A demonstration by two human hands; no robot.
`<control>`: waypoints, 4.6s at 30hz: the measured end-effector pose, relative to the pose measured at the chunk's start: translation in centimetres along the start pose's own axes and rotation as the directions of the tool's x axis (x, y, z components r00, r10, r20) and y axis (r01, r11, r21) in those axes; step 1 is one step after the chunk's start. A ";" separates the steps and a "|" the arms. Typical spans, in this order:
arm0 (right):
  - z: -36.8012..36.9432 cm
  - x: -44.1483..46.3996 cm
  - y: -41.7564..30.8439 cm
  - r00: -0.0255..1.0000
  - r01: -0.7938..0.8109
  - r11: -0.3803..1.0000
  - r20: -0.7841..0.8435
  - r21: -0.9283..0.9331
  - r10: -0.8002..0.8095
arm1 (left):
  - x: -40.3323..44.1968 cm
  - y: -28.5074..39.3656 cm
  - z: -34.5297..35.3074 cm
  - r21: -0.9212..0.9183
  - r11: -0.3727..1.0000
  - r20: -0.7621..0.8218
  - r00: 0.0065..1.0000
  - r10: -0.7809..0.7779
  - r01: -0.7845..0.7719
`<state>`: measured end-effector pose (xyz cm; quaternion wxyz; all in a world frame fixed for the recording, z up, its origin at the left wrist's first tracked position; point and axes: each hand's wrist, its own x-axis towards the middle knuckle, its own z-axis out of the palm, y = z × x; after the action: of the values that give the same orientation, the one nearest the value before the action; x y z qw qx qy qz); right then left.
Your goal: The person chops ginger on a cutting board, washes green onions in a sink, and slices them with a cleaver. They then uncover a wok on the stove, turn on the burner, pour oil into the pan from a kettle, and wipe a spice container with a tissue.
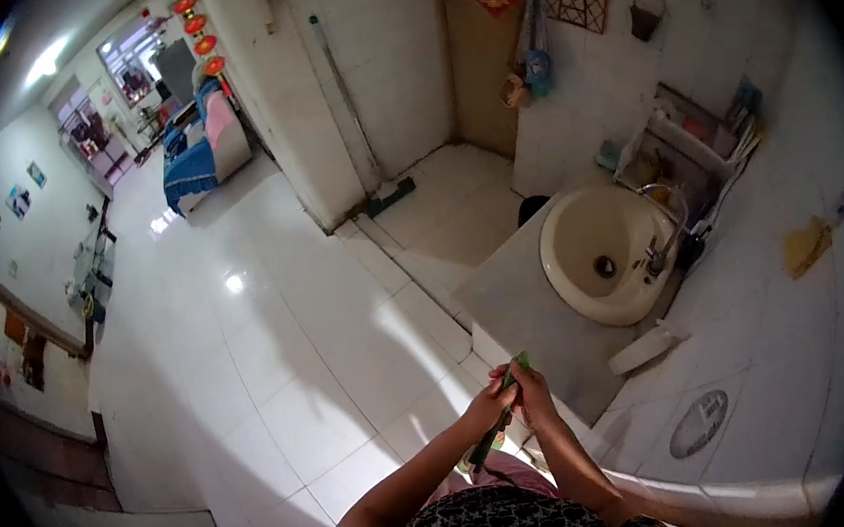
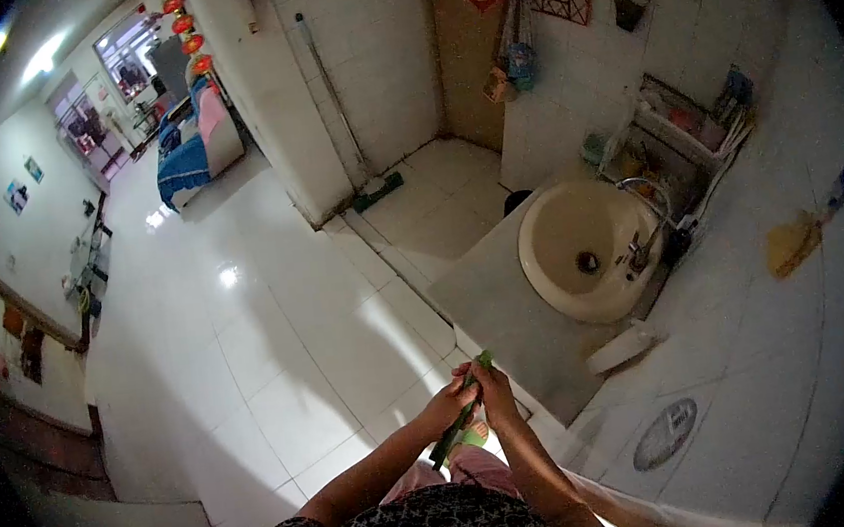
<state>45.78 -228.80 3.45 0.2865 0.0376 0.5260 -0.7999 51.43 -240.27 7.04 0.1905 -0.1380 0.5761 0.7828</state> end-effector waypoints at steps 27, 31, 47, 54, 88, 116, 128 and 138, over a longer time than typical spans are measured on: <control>-27.2 25.4 -15.6 0.586 -0.374 0.268 -0.450 -0.888 -0.674 | 44.5 14.4 5.7 0.039 0.989 0.337 0.929 -0.149 0.144; -31.4 29.0 -19.2 0.662 -0.593 -0.041 -0.458 -0.804 -0.594 | 48.9 14.3 8.7 -0.018 0.995 0.276 0.957 -0.092 0.101; -37.1 31.9 -20.6 0.681 -0.662 -0.091 -0.547 -0.744 -0.488 | 55.8 12.0 15.6 -0.027 1.000 0.276 0.961 0.000 0.008; -33.7 34.9 -18.6 0.546 -0.127 0.619 -0.575 -0.775 -0.609 | 57.8 9.5 14.6 0.273 0.959 0.006 0.996 -0.087 0.082; -33.2 43.5 -12.9 0.856 0.342 0.909 -0.477 0.238 -0.198 | 53.5 10.0 7.9 0.732 0.634 0.034 0.916 -0.399 0.249; -31.7 39.8 -20.3 0.431 0.466 0.878 -0.895 0.111 -0.115 | 53.3 3.2 6.3 0.838 0.469 0.228 0.960 0.164 -0.279; -45.3 34.9 -18.7 0.582 -0.710 -0.031 -0.560 -0.704 -0.590 | 57.9 10.8 13.1 -0.057 0.906 0.176 0.897 -0.405 0.420; -36.4 32.6 -21.9 0.524 -0.618 0.212 -0.598 -0.757 -0.606 | 55.3 10.0 11.1 0.075 0.892 0.089 0.888 -0.451 0.445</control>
<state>-1.10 -204.85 -6.58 -0.0553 0.2358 0.9607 -0.1356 -2.25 -224.64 -5.26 0.3993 -0.2210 0.5384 0.7084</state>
